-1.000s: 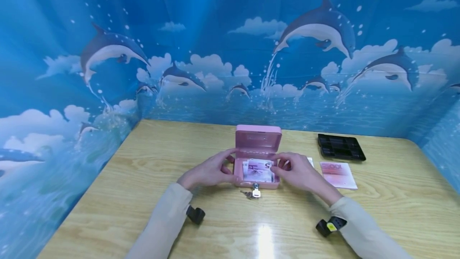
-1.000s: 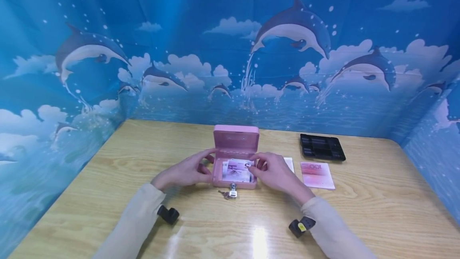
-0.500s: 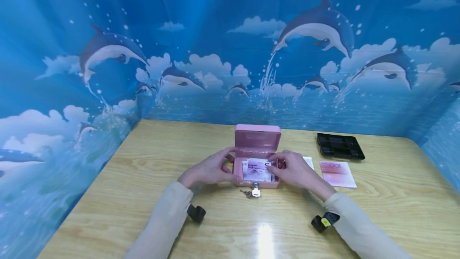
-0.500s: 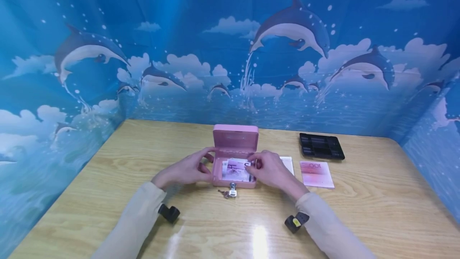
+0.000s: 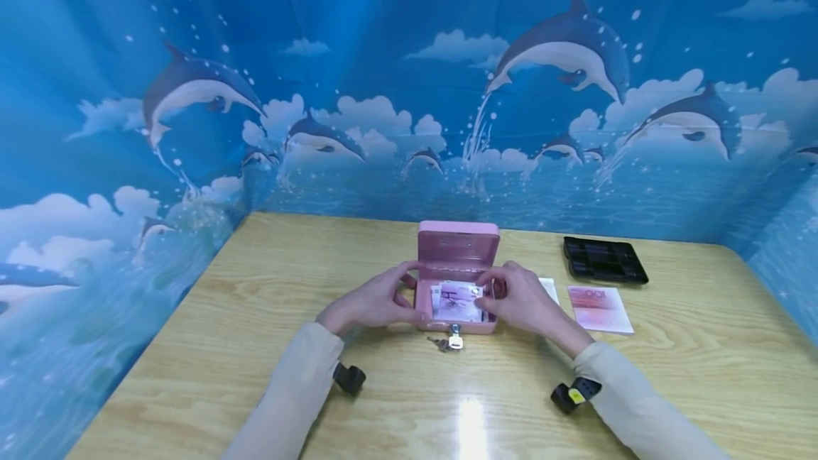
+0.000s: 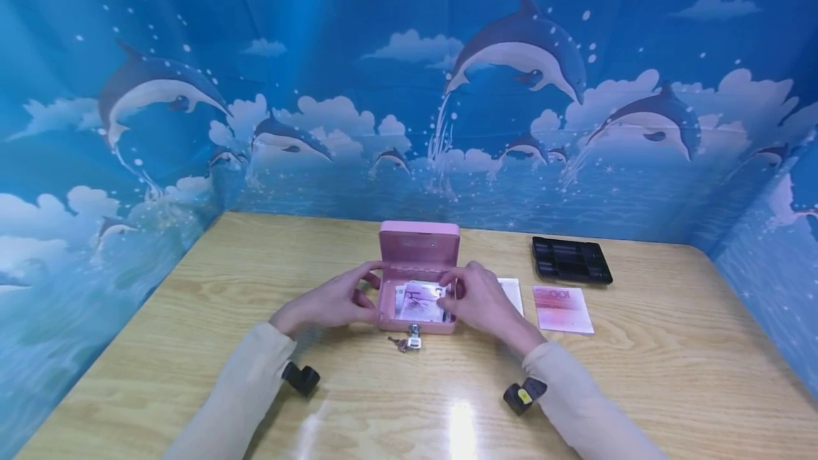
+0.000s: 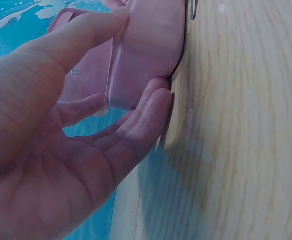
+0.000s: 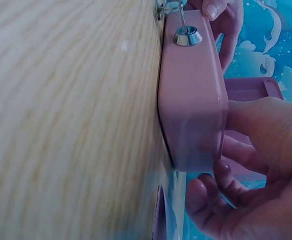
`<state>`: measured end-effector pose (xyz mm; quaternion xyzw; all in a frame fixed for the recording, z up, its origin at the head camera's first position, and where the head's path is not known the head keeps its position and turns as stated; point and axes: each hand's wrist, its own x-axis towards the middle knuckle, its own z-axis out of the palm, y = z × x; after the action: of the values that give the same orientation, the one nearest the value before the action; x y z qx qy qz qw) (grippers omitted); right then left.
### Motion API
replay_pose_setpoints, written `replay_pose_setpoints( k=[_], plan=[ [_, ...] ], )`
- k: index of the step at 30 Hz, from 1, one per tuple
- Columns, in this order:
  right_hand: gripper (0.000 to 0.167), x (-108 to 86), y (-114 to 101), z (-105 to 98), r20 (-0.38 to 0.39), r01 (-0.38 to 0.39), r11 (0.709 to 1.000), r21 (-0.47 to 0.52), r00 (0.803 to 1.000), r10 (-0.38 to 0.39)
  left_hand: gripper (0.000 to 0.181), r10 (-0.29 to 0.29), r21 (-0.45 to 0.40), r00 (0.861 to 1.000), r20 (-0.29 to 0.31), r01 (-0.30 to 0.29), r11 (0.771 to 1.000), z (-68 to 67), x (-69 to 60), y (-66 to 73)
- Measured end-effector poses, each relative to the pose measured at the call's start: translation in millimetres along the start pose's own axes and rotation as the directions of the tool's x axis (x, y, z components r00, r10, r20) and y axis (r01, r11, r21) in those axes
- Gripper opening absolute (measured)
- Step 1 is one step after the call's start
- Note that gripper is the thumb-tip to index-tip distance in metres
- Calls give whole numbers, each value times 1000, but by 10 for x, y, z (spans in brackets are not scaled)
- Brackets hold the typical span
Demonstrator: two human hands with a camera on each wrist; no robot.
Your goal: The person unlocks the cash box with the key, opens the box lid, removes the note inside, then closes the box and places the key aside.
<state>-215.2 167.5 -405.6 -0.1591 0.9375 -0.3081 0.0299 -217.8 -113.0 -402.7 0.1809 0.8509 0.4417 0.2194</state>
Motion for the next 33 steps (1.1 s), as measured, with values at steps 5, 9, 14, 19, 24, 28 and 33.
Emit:
replay_pose_setpoints(
  k=[5, 9, 14, 19, 24, 28, 33],
  plan=[
    [23, -27, -46, 9, -32, 25, 1000, 8, 999, -25, 98, 7, -15, 1000, 2, -7, 1000, 2, 2, -3],
    [17, -50, -64, 21, -52, 68, 997, 20, 996, -67, 99, 8, -21, 1000, 6, -7, 1000, 5, 1, -7],
    [15, -60, -69, 29, -32, 88, 993, 84, 996, -86, 99, 12, -30, 1000, 11, -11, 999, 2, -2, -11],
    [16, -53, -69, 40, 12, 87, 987, 134, 996, -89, 100, 10, -40, 1000, 11, -10, 999, 1, -4, -13],
    [15, -49, -68, 46, 22, 93, 986, 141, 995, -97, 99, 15, -48, 1000, 14, -14, 999, 3, 1, -17],
    [15, -54, -76, 54, 19, 99, 984, 145, 994, -103, 99, 8, -50, 1000, 11, -7, 999, 5, 2, -22],
    [11, -58, -90, 66, 13, 94, 984, 149, 995, -97, 97, 7, -48, 1000, 8, -7, 999, 12, 8, -29]
  ],
)
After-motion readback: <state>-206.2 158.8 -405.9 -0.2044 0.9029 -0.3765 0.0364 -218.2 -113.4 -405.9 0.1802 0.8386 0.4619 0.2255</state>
